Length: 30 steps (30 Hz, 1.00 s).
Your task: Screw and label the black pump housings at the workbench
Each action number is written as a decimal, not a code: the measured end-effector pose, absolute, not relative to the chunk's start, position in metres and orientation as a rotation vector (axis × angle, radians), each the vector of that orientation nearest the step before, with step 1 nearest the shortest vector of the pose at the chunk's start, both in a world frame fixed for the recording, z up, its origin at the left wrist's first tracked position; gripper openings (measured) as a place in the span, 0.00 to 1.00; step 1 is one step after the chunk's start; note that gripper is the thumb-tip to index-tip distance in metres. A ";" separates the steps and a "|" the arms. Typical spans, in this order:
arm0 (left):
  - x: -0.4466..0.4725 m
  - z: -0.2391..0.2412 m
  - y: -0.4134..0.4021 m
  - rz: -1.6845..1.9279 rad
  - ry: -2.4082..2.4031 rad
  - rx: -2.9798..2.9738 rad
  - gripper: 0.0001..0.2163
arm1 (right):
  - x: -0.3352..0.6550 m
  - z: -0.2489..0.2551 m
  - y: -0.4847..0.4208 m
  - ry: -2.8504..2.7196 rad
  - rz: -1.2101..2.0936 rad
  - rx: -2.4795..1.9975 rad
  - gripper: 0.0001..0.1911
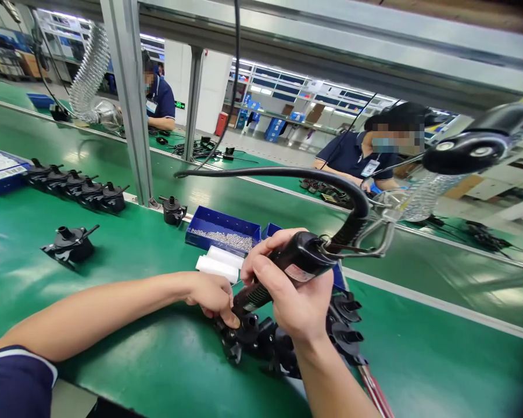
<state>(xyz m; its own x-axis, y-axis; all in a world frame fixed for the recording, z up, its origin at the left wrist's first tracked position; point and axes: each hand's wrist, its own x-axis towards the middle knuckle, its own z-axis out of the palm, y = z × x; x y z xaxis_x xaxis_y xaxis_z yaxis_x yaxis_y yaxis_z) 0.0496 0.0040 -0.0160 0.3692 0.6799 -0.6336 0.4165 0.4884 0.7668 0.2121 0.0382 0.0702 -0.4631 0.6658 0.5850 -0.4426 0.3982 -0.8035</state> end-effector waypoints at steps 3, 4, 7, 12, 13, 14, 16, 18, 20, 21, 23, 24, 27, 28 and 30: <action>0.050 -0.016 0.004 0.237 1.247 1.118 0.16 | 0.213 0.071 0.039 -1.602 1.305 -0.189 0.10; 0.049 -0.015 0.004 0.242 1.251 1.122 0.16 | 0.214 0.071 0.040 -1.613 1.305 -0.186 0.10; 0.046 -0.006 0.006 0.248 1.256 1.285 0.11 | 0.218 0.074 0.040 -1.650 1.285 -0.230 0.09; 0.017 0.024 0.017 0.452 1.629 1.661 0.09 | 0.221 0.080 0.033 -1.727 1.135 -0.446 0.10; 0.010 0.029 0.023 0.499 1.768 1.722 0.09 | 0.220 0.080 0.032 -1.750 1.104 -0.475 0.11; 0.003 0.034 0.030 0.524 1.891 1.775 0.10 | 0.219 0.080 0.030 -1.768 1.076 -0.502 0.13; -0.006 0.039 0.047 0.484 2.032 1.840 0.10 | 0.215 0.077 0.029 -1.788 1.043 -0.553 0.17; -0.007 0.038 0.069 0.364 2.061 1.877 0.06 | 0.212 0.075 0.028 -1.800 1.058 -0.592 0.19; -0.001 0.034 0.090 0.227 2.070 1.883 0.03 | 0.212 0.074 0.029 -1.811 1.082 -0.631 0.21; 0.004 0.032 0.099 0.166 2.079 1.873 0.06 | 0.214 0.075 0.029 -1.827 1.073 -0.650 0.21; 0.013 0.025 0.113 0.063 2.102 1.838 0.10 | 0.220 0.078 0.027 -1.866 1.023 -0.699 0.22; 0.017 0.022 0.118 0.023 2.113 1.817 0.11 | 0.224 0.081 0.026 -1.872 0.995 -0.725 0.23; 0.022 0.015 0.126 -0.044 2.137 1.763 0.12 | 0.232 0.090 0.020 -1.756 0.931 -0.731 0.23; 0.022 0.013 0.126 -0.054 2.141 1.752 0.13 | 0.233 0.093 0.018 -1.670 0.918 -0.701 0.22; 0.020 0.011 0.126 -0.067 2.144 1.744 0.15 | 0.233 0.097 0.017 -1.495 0.886 -0.599 0.21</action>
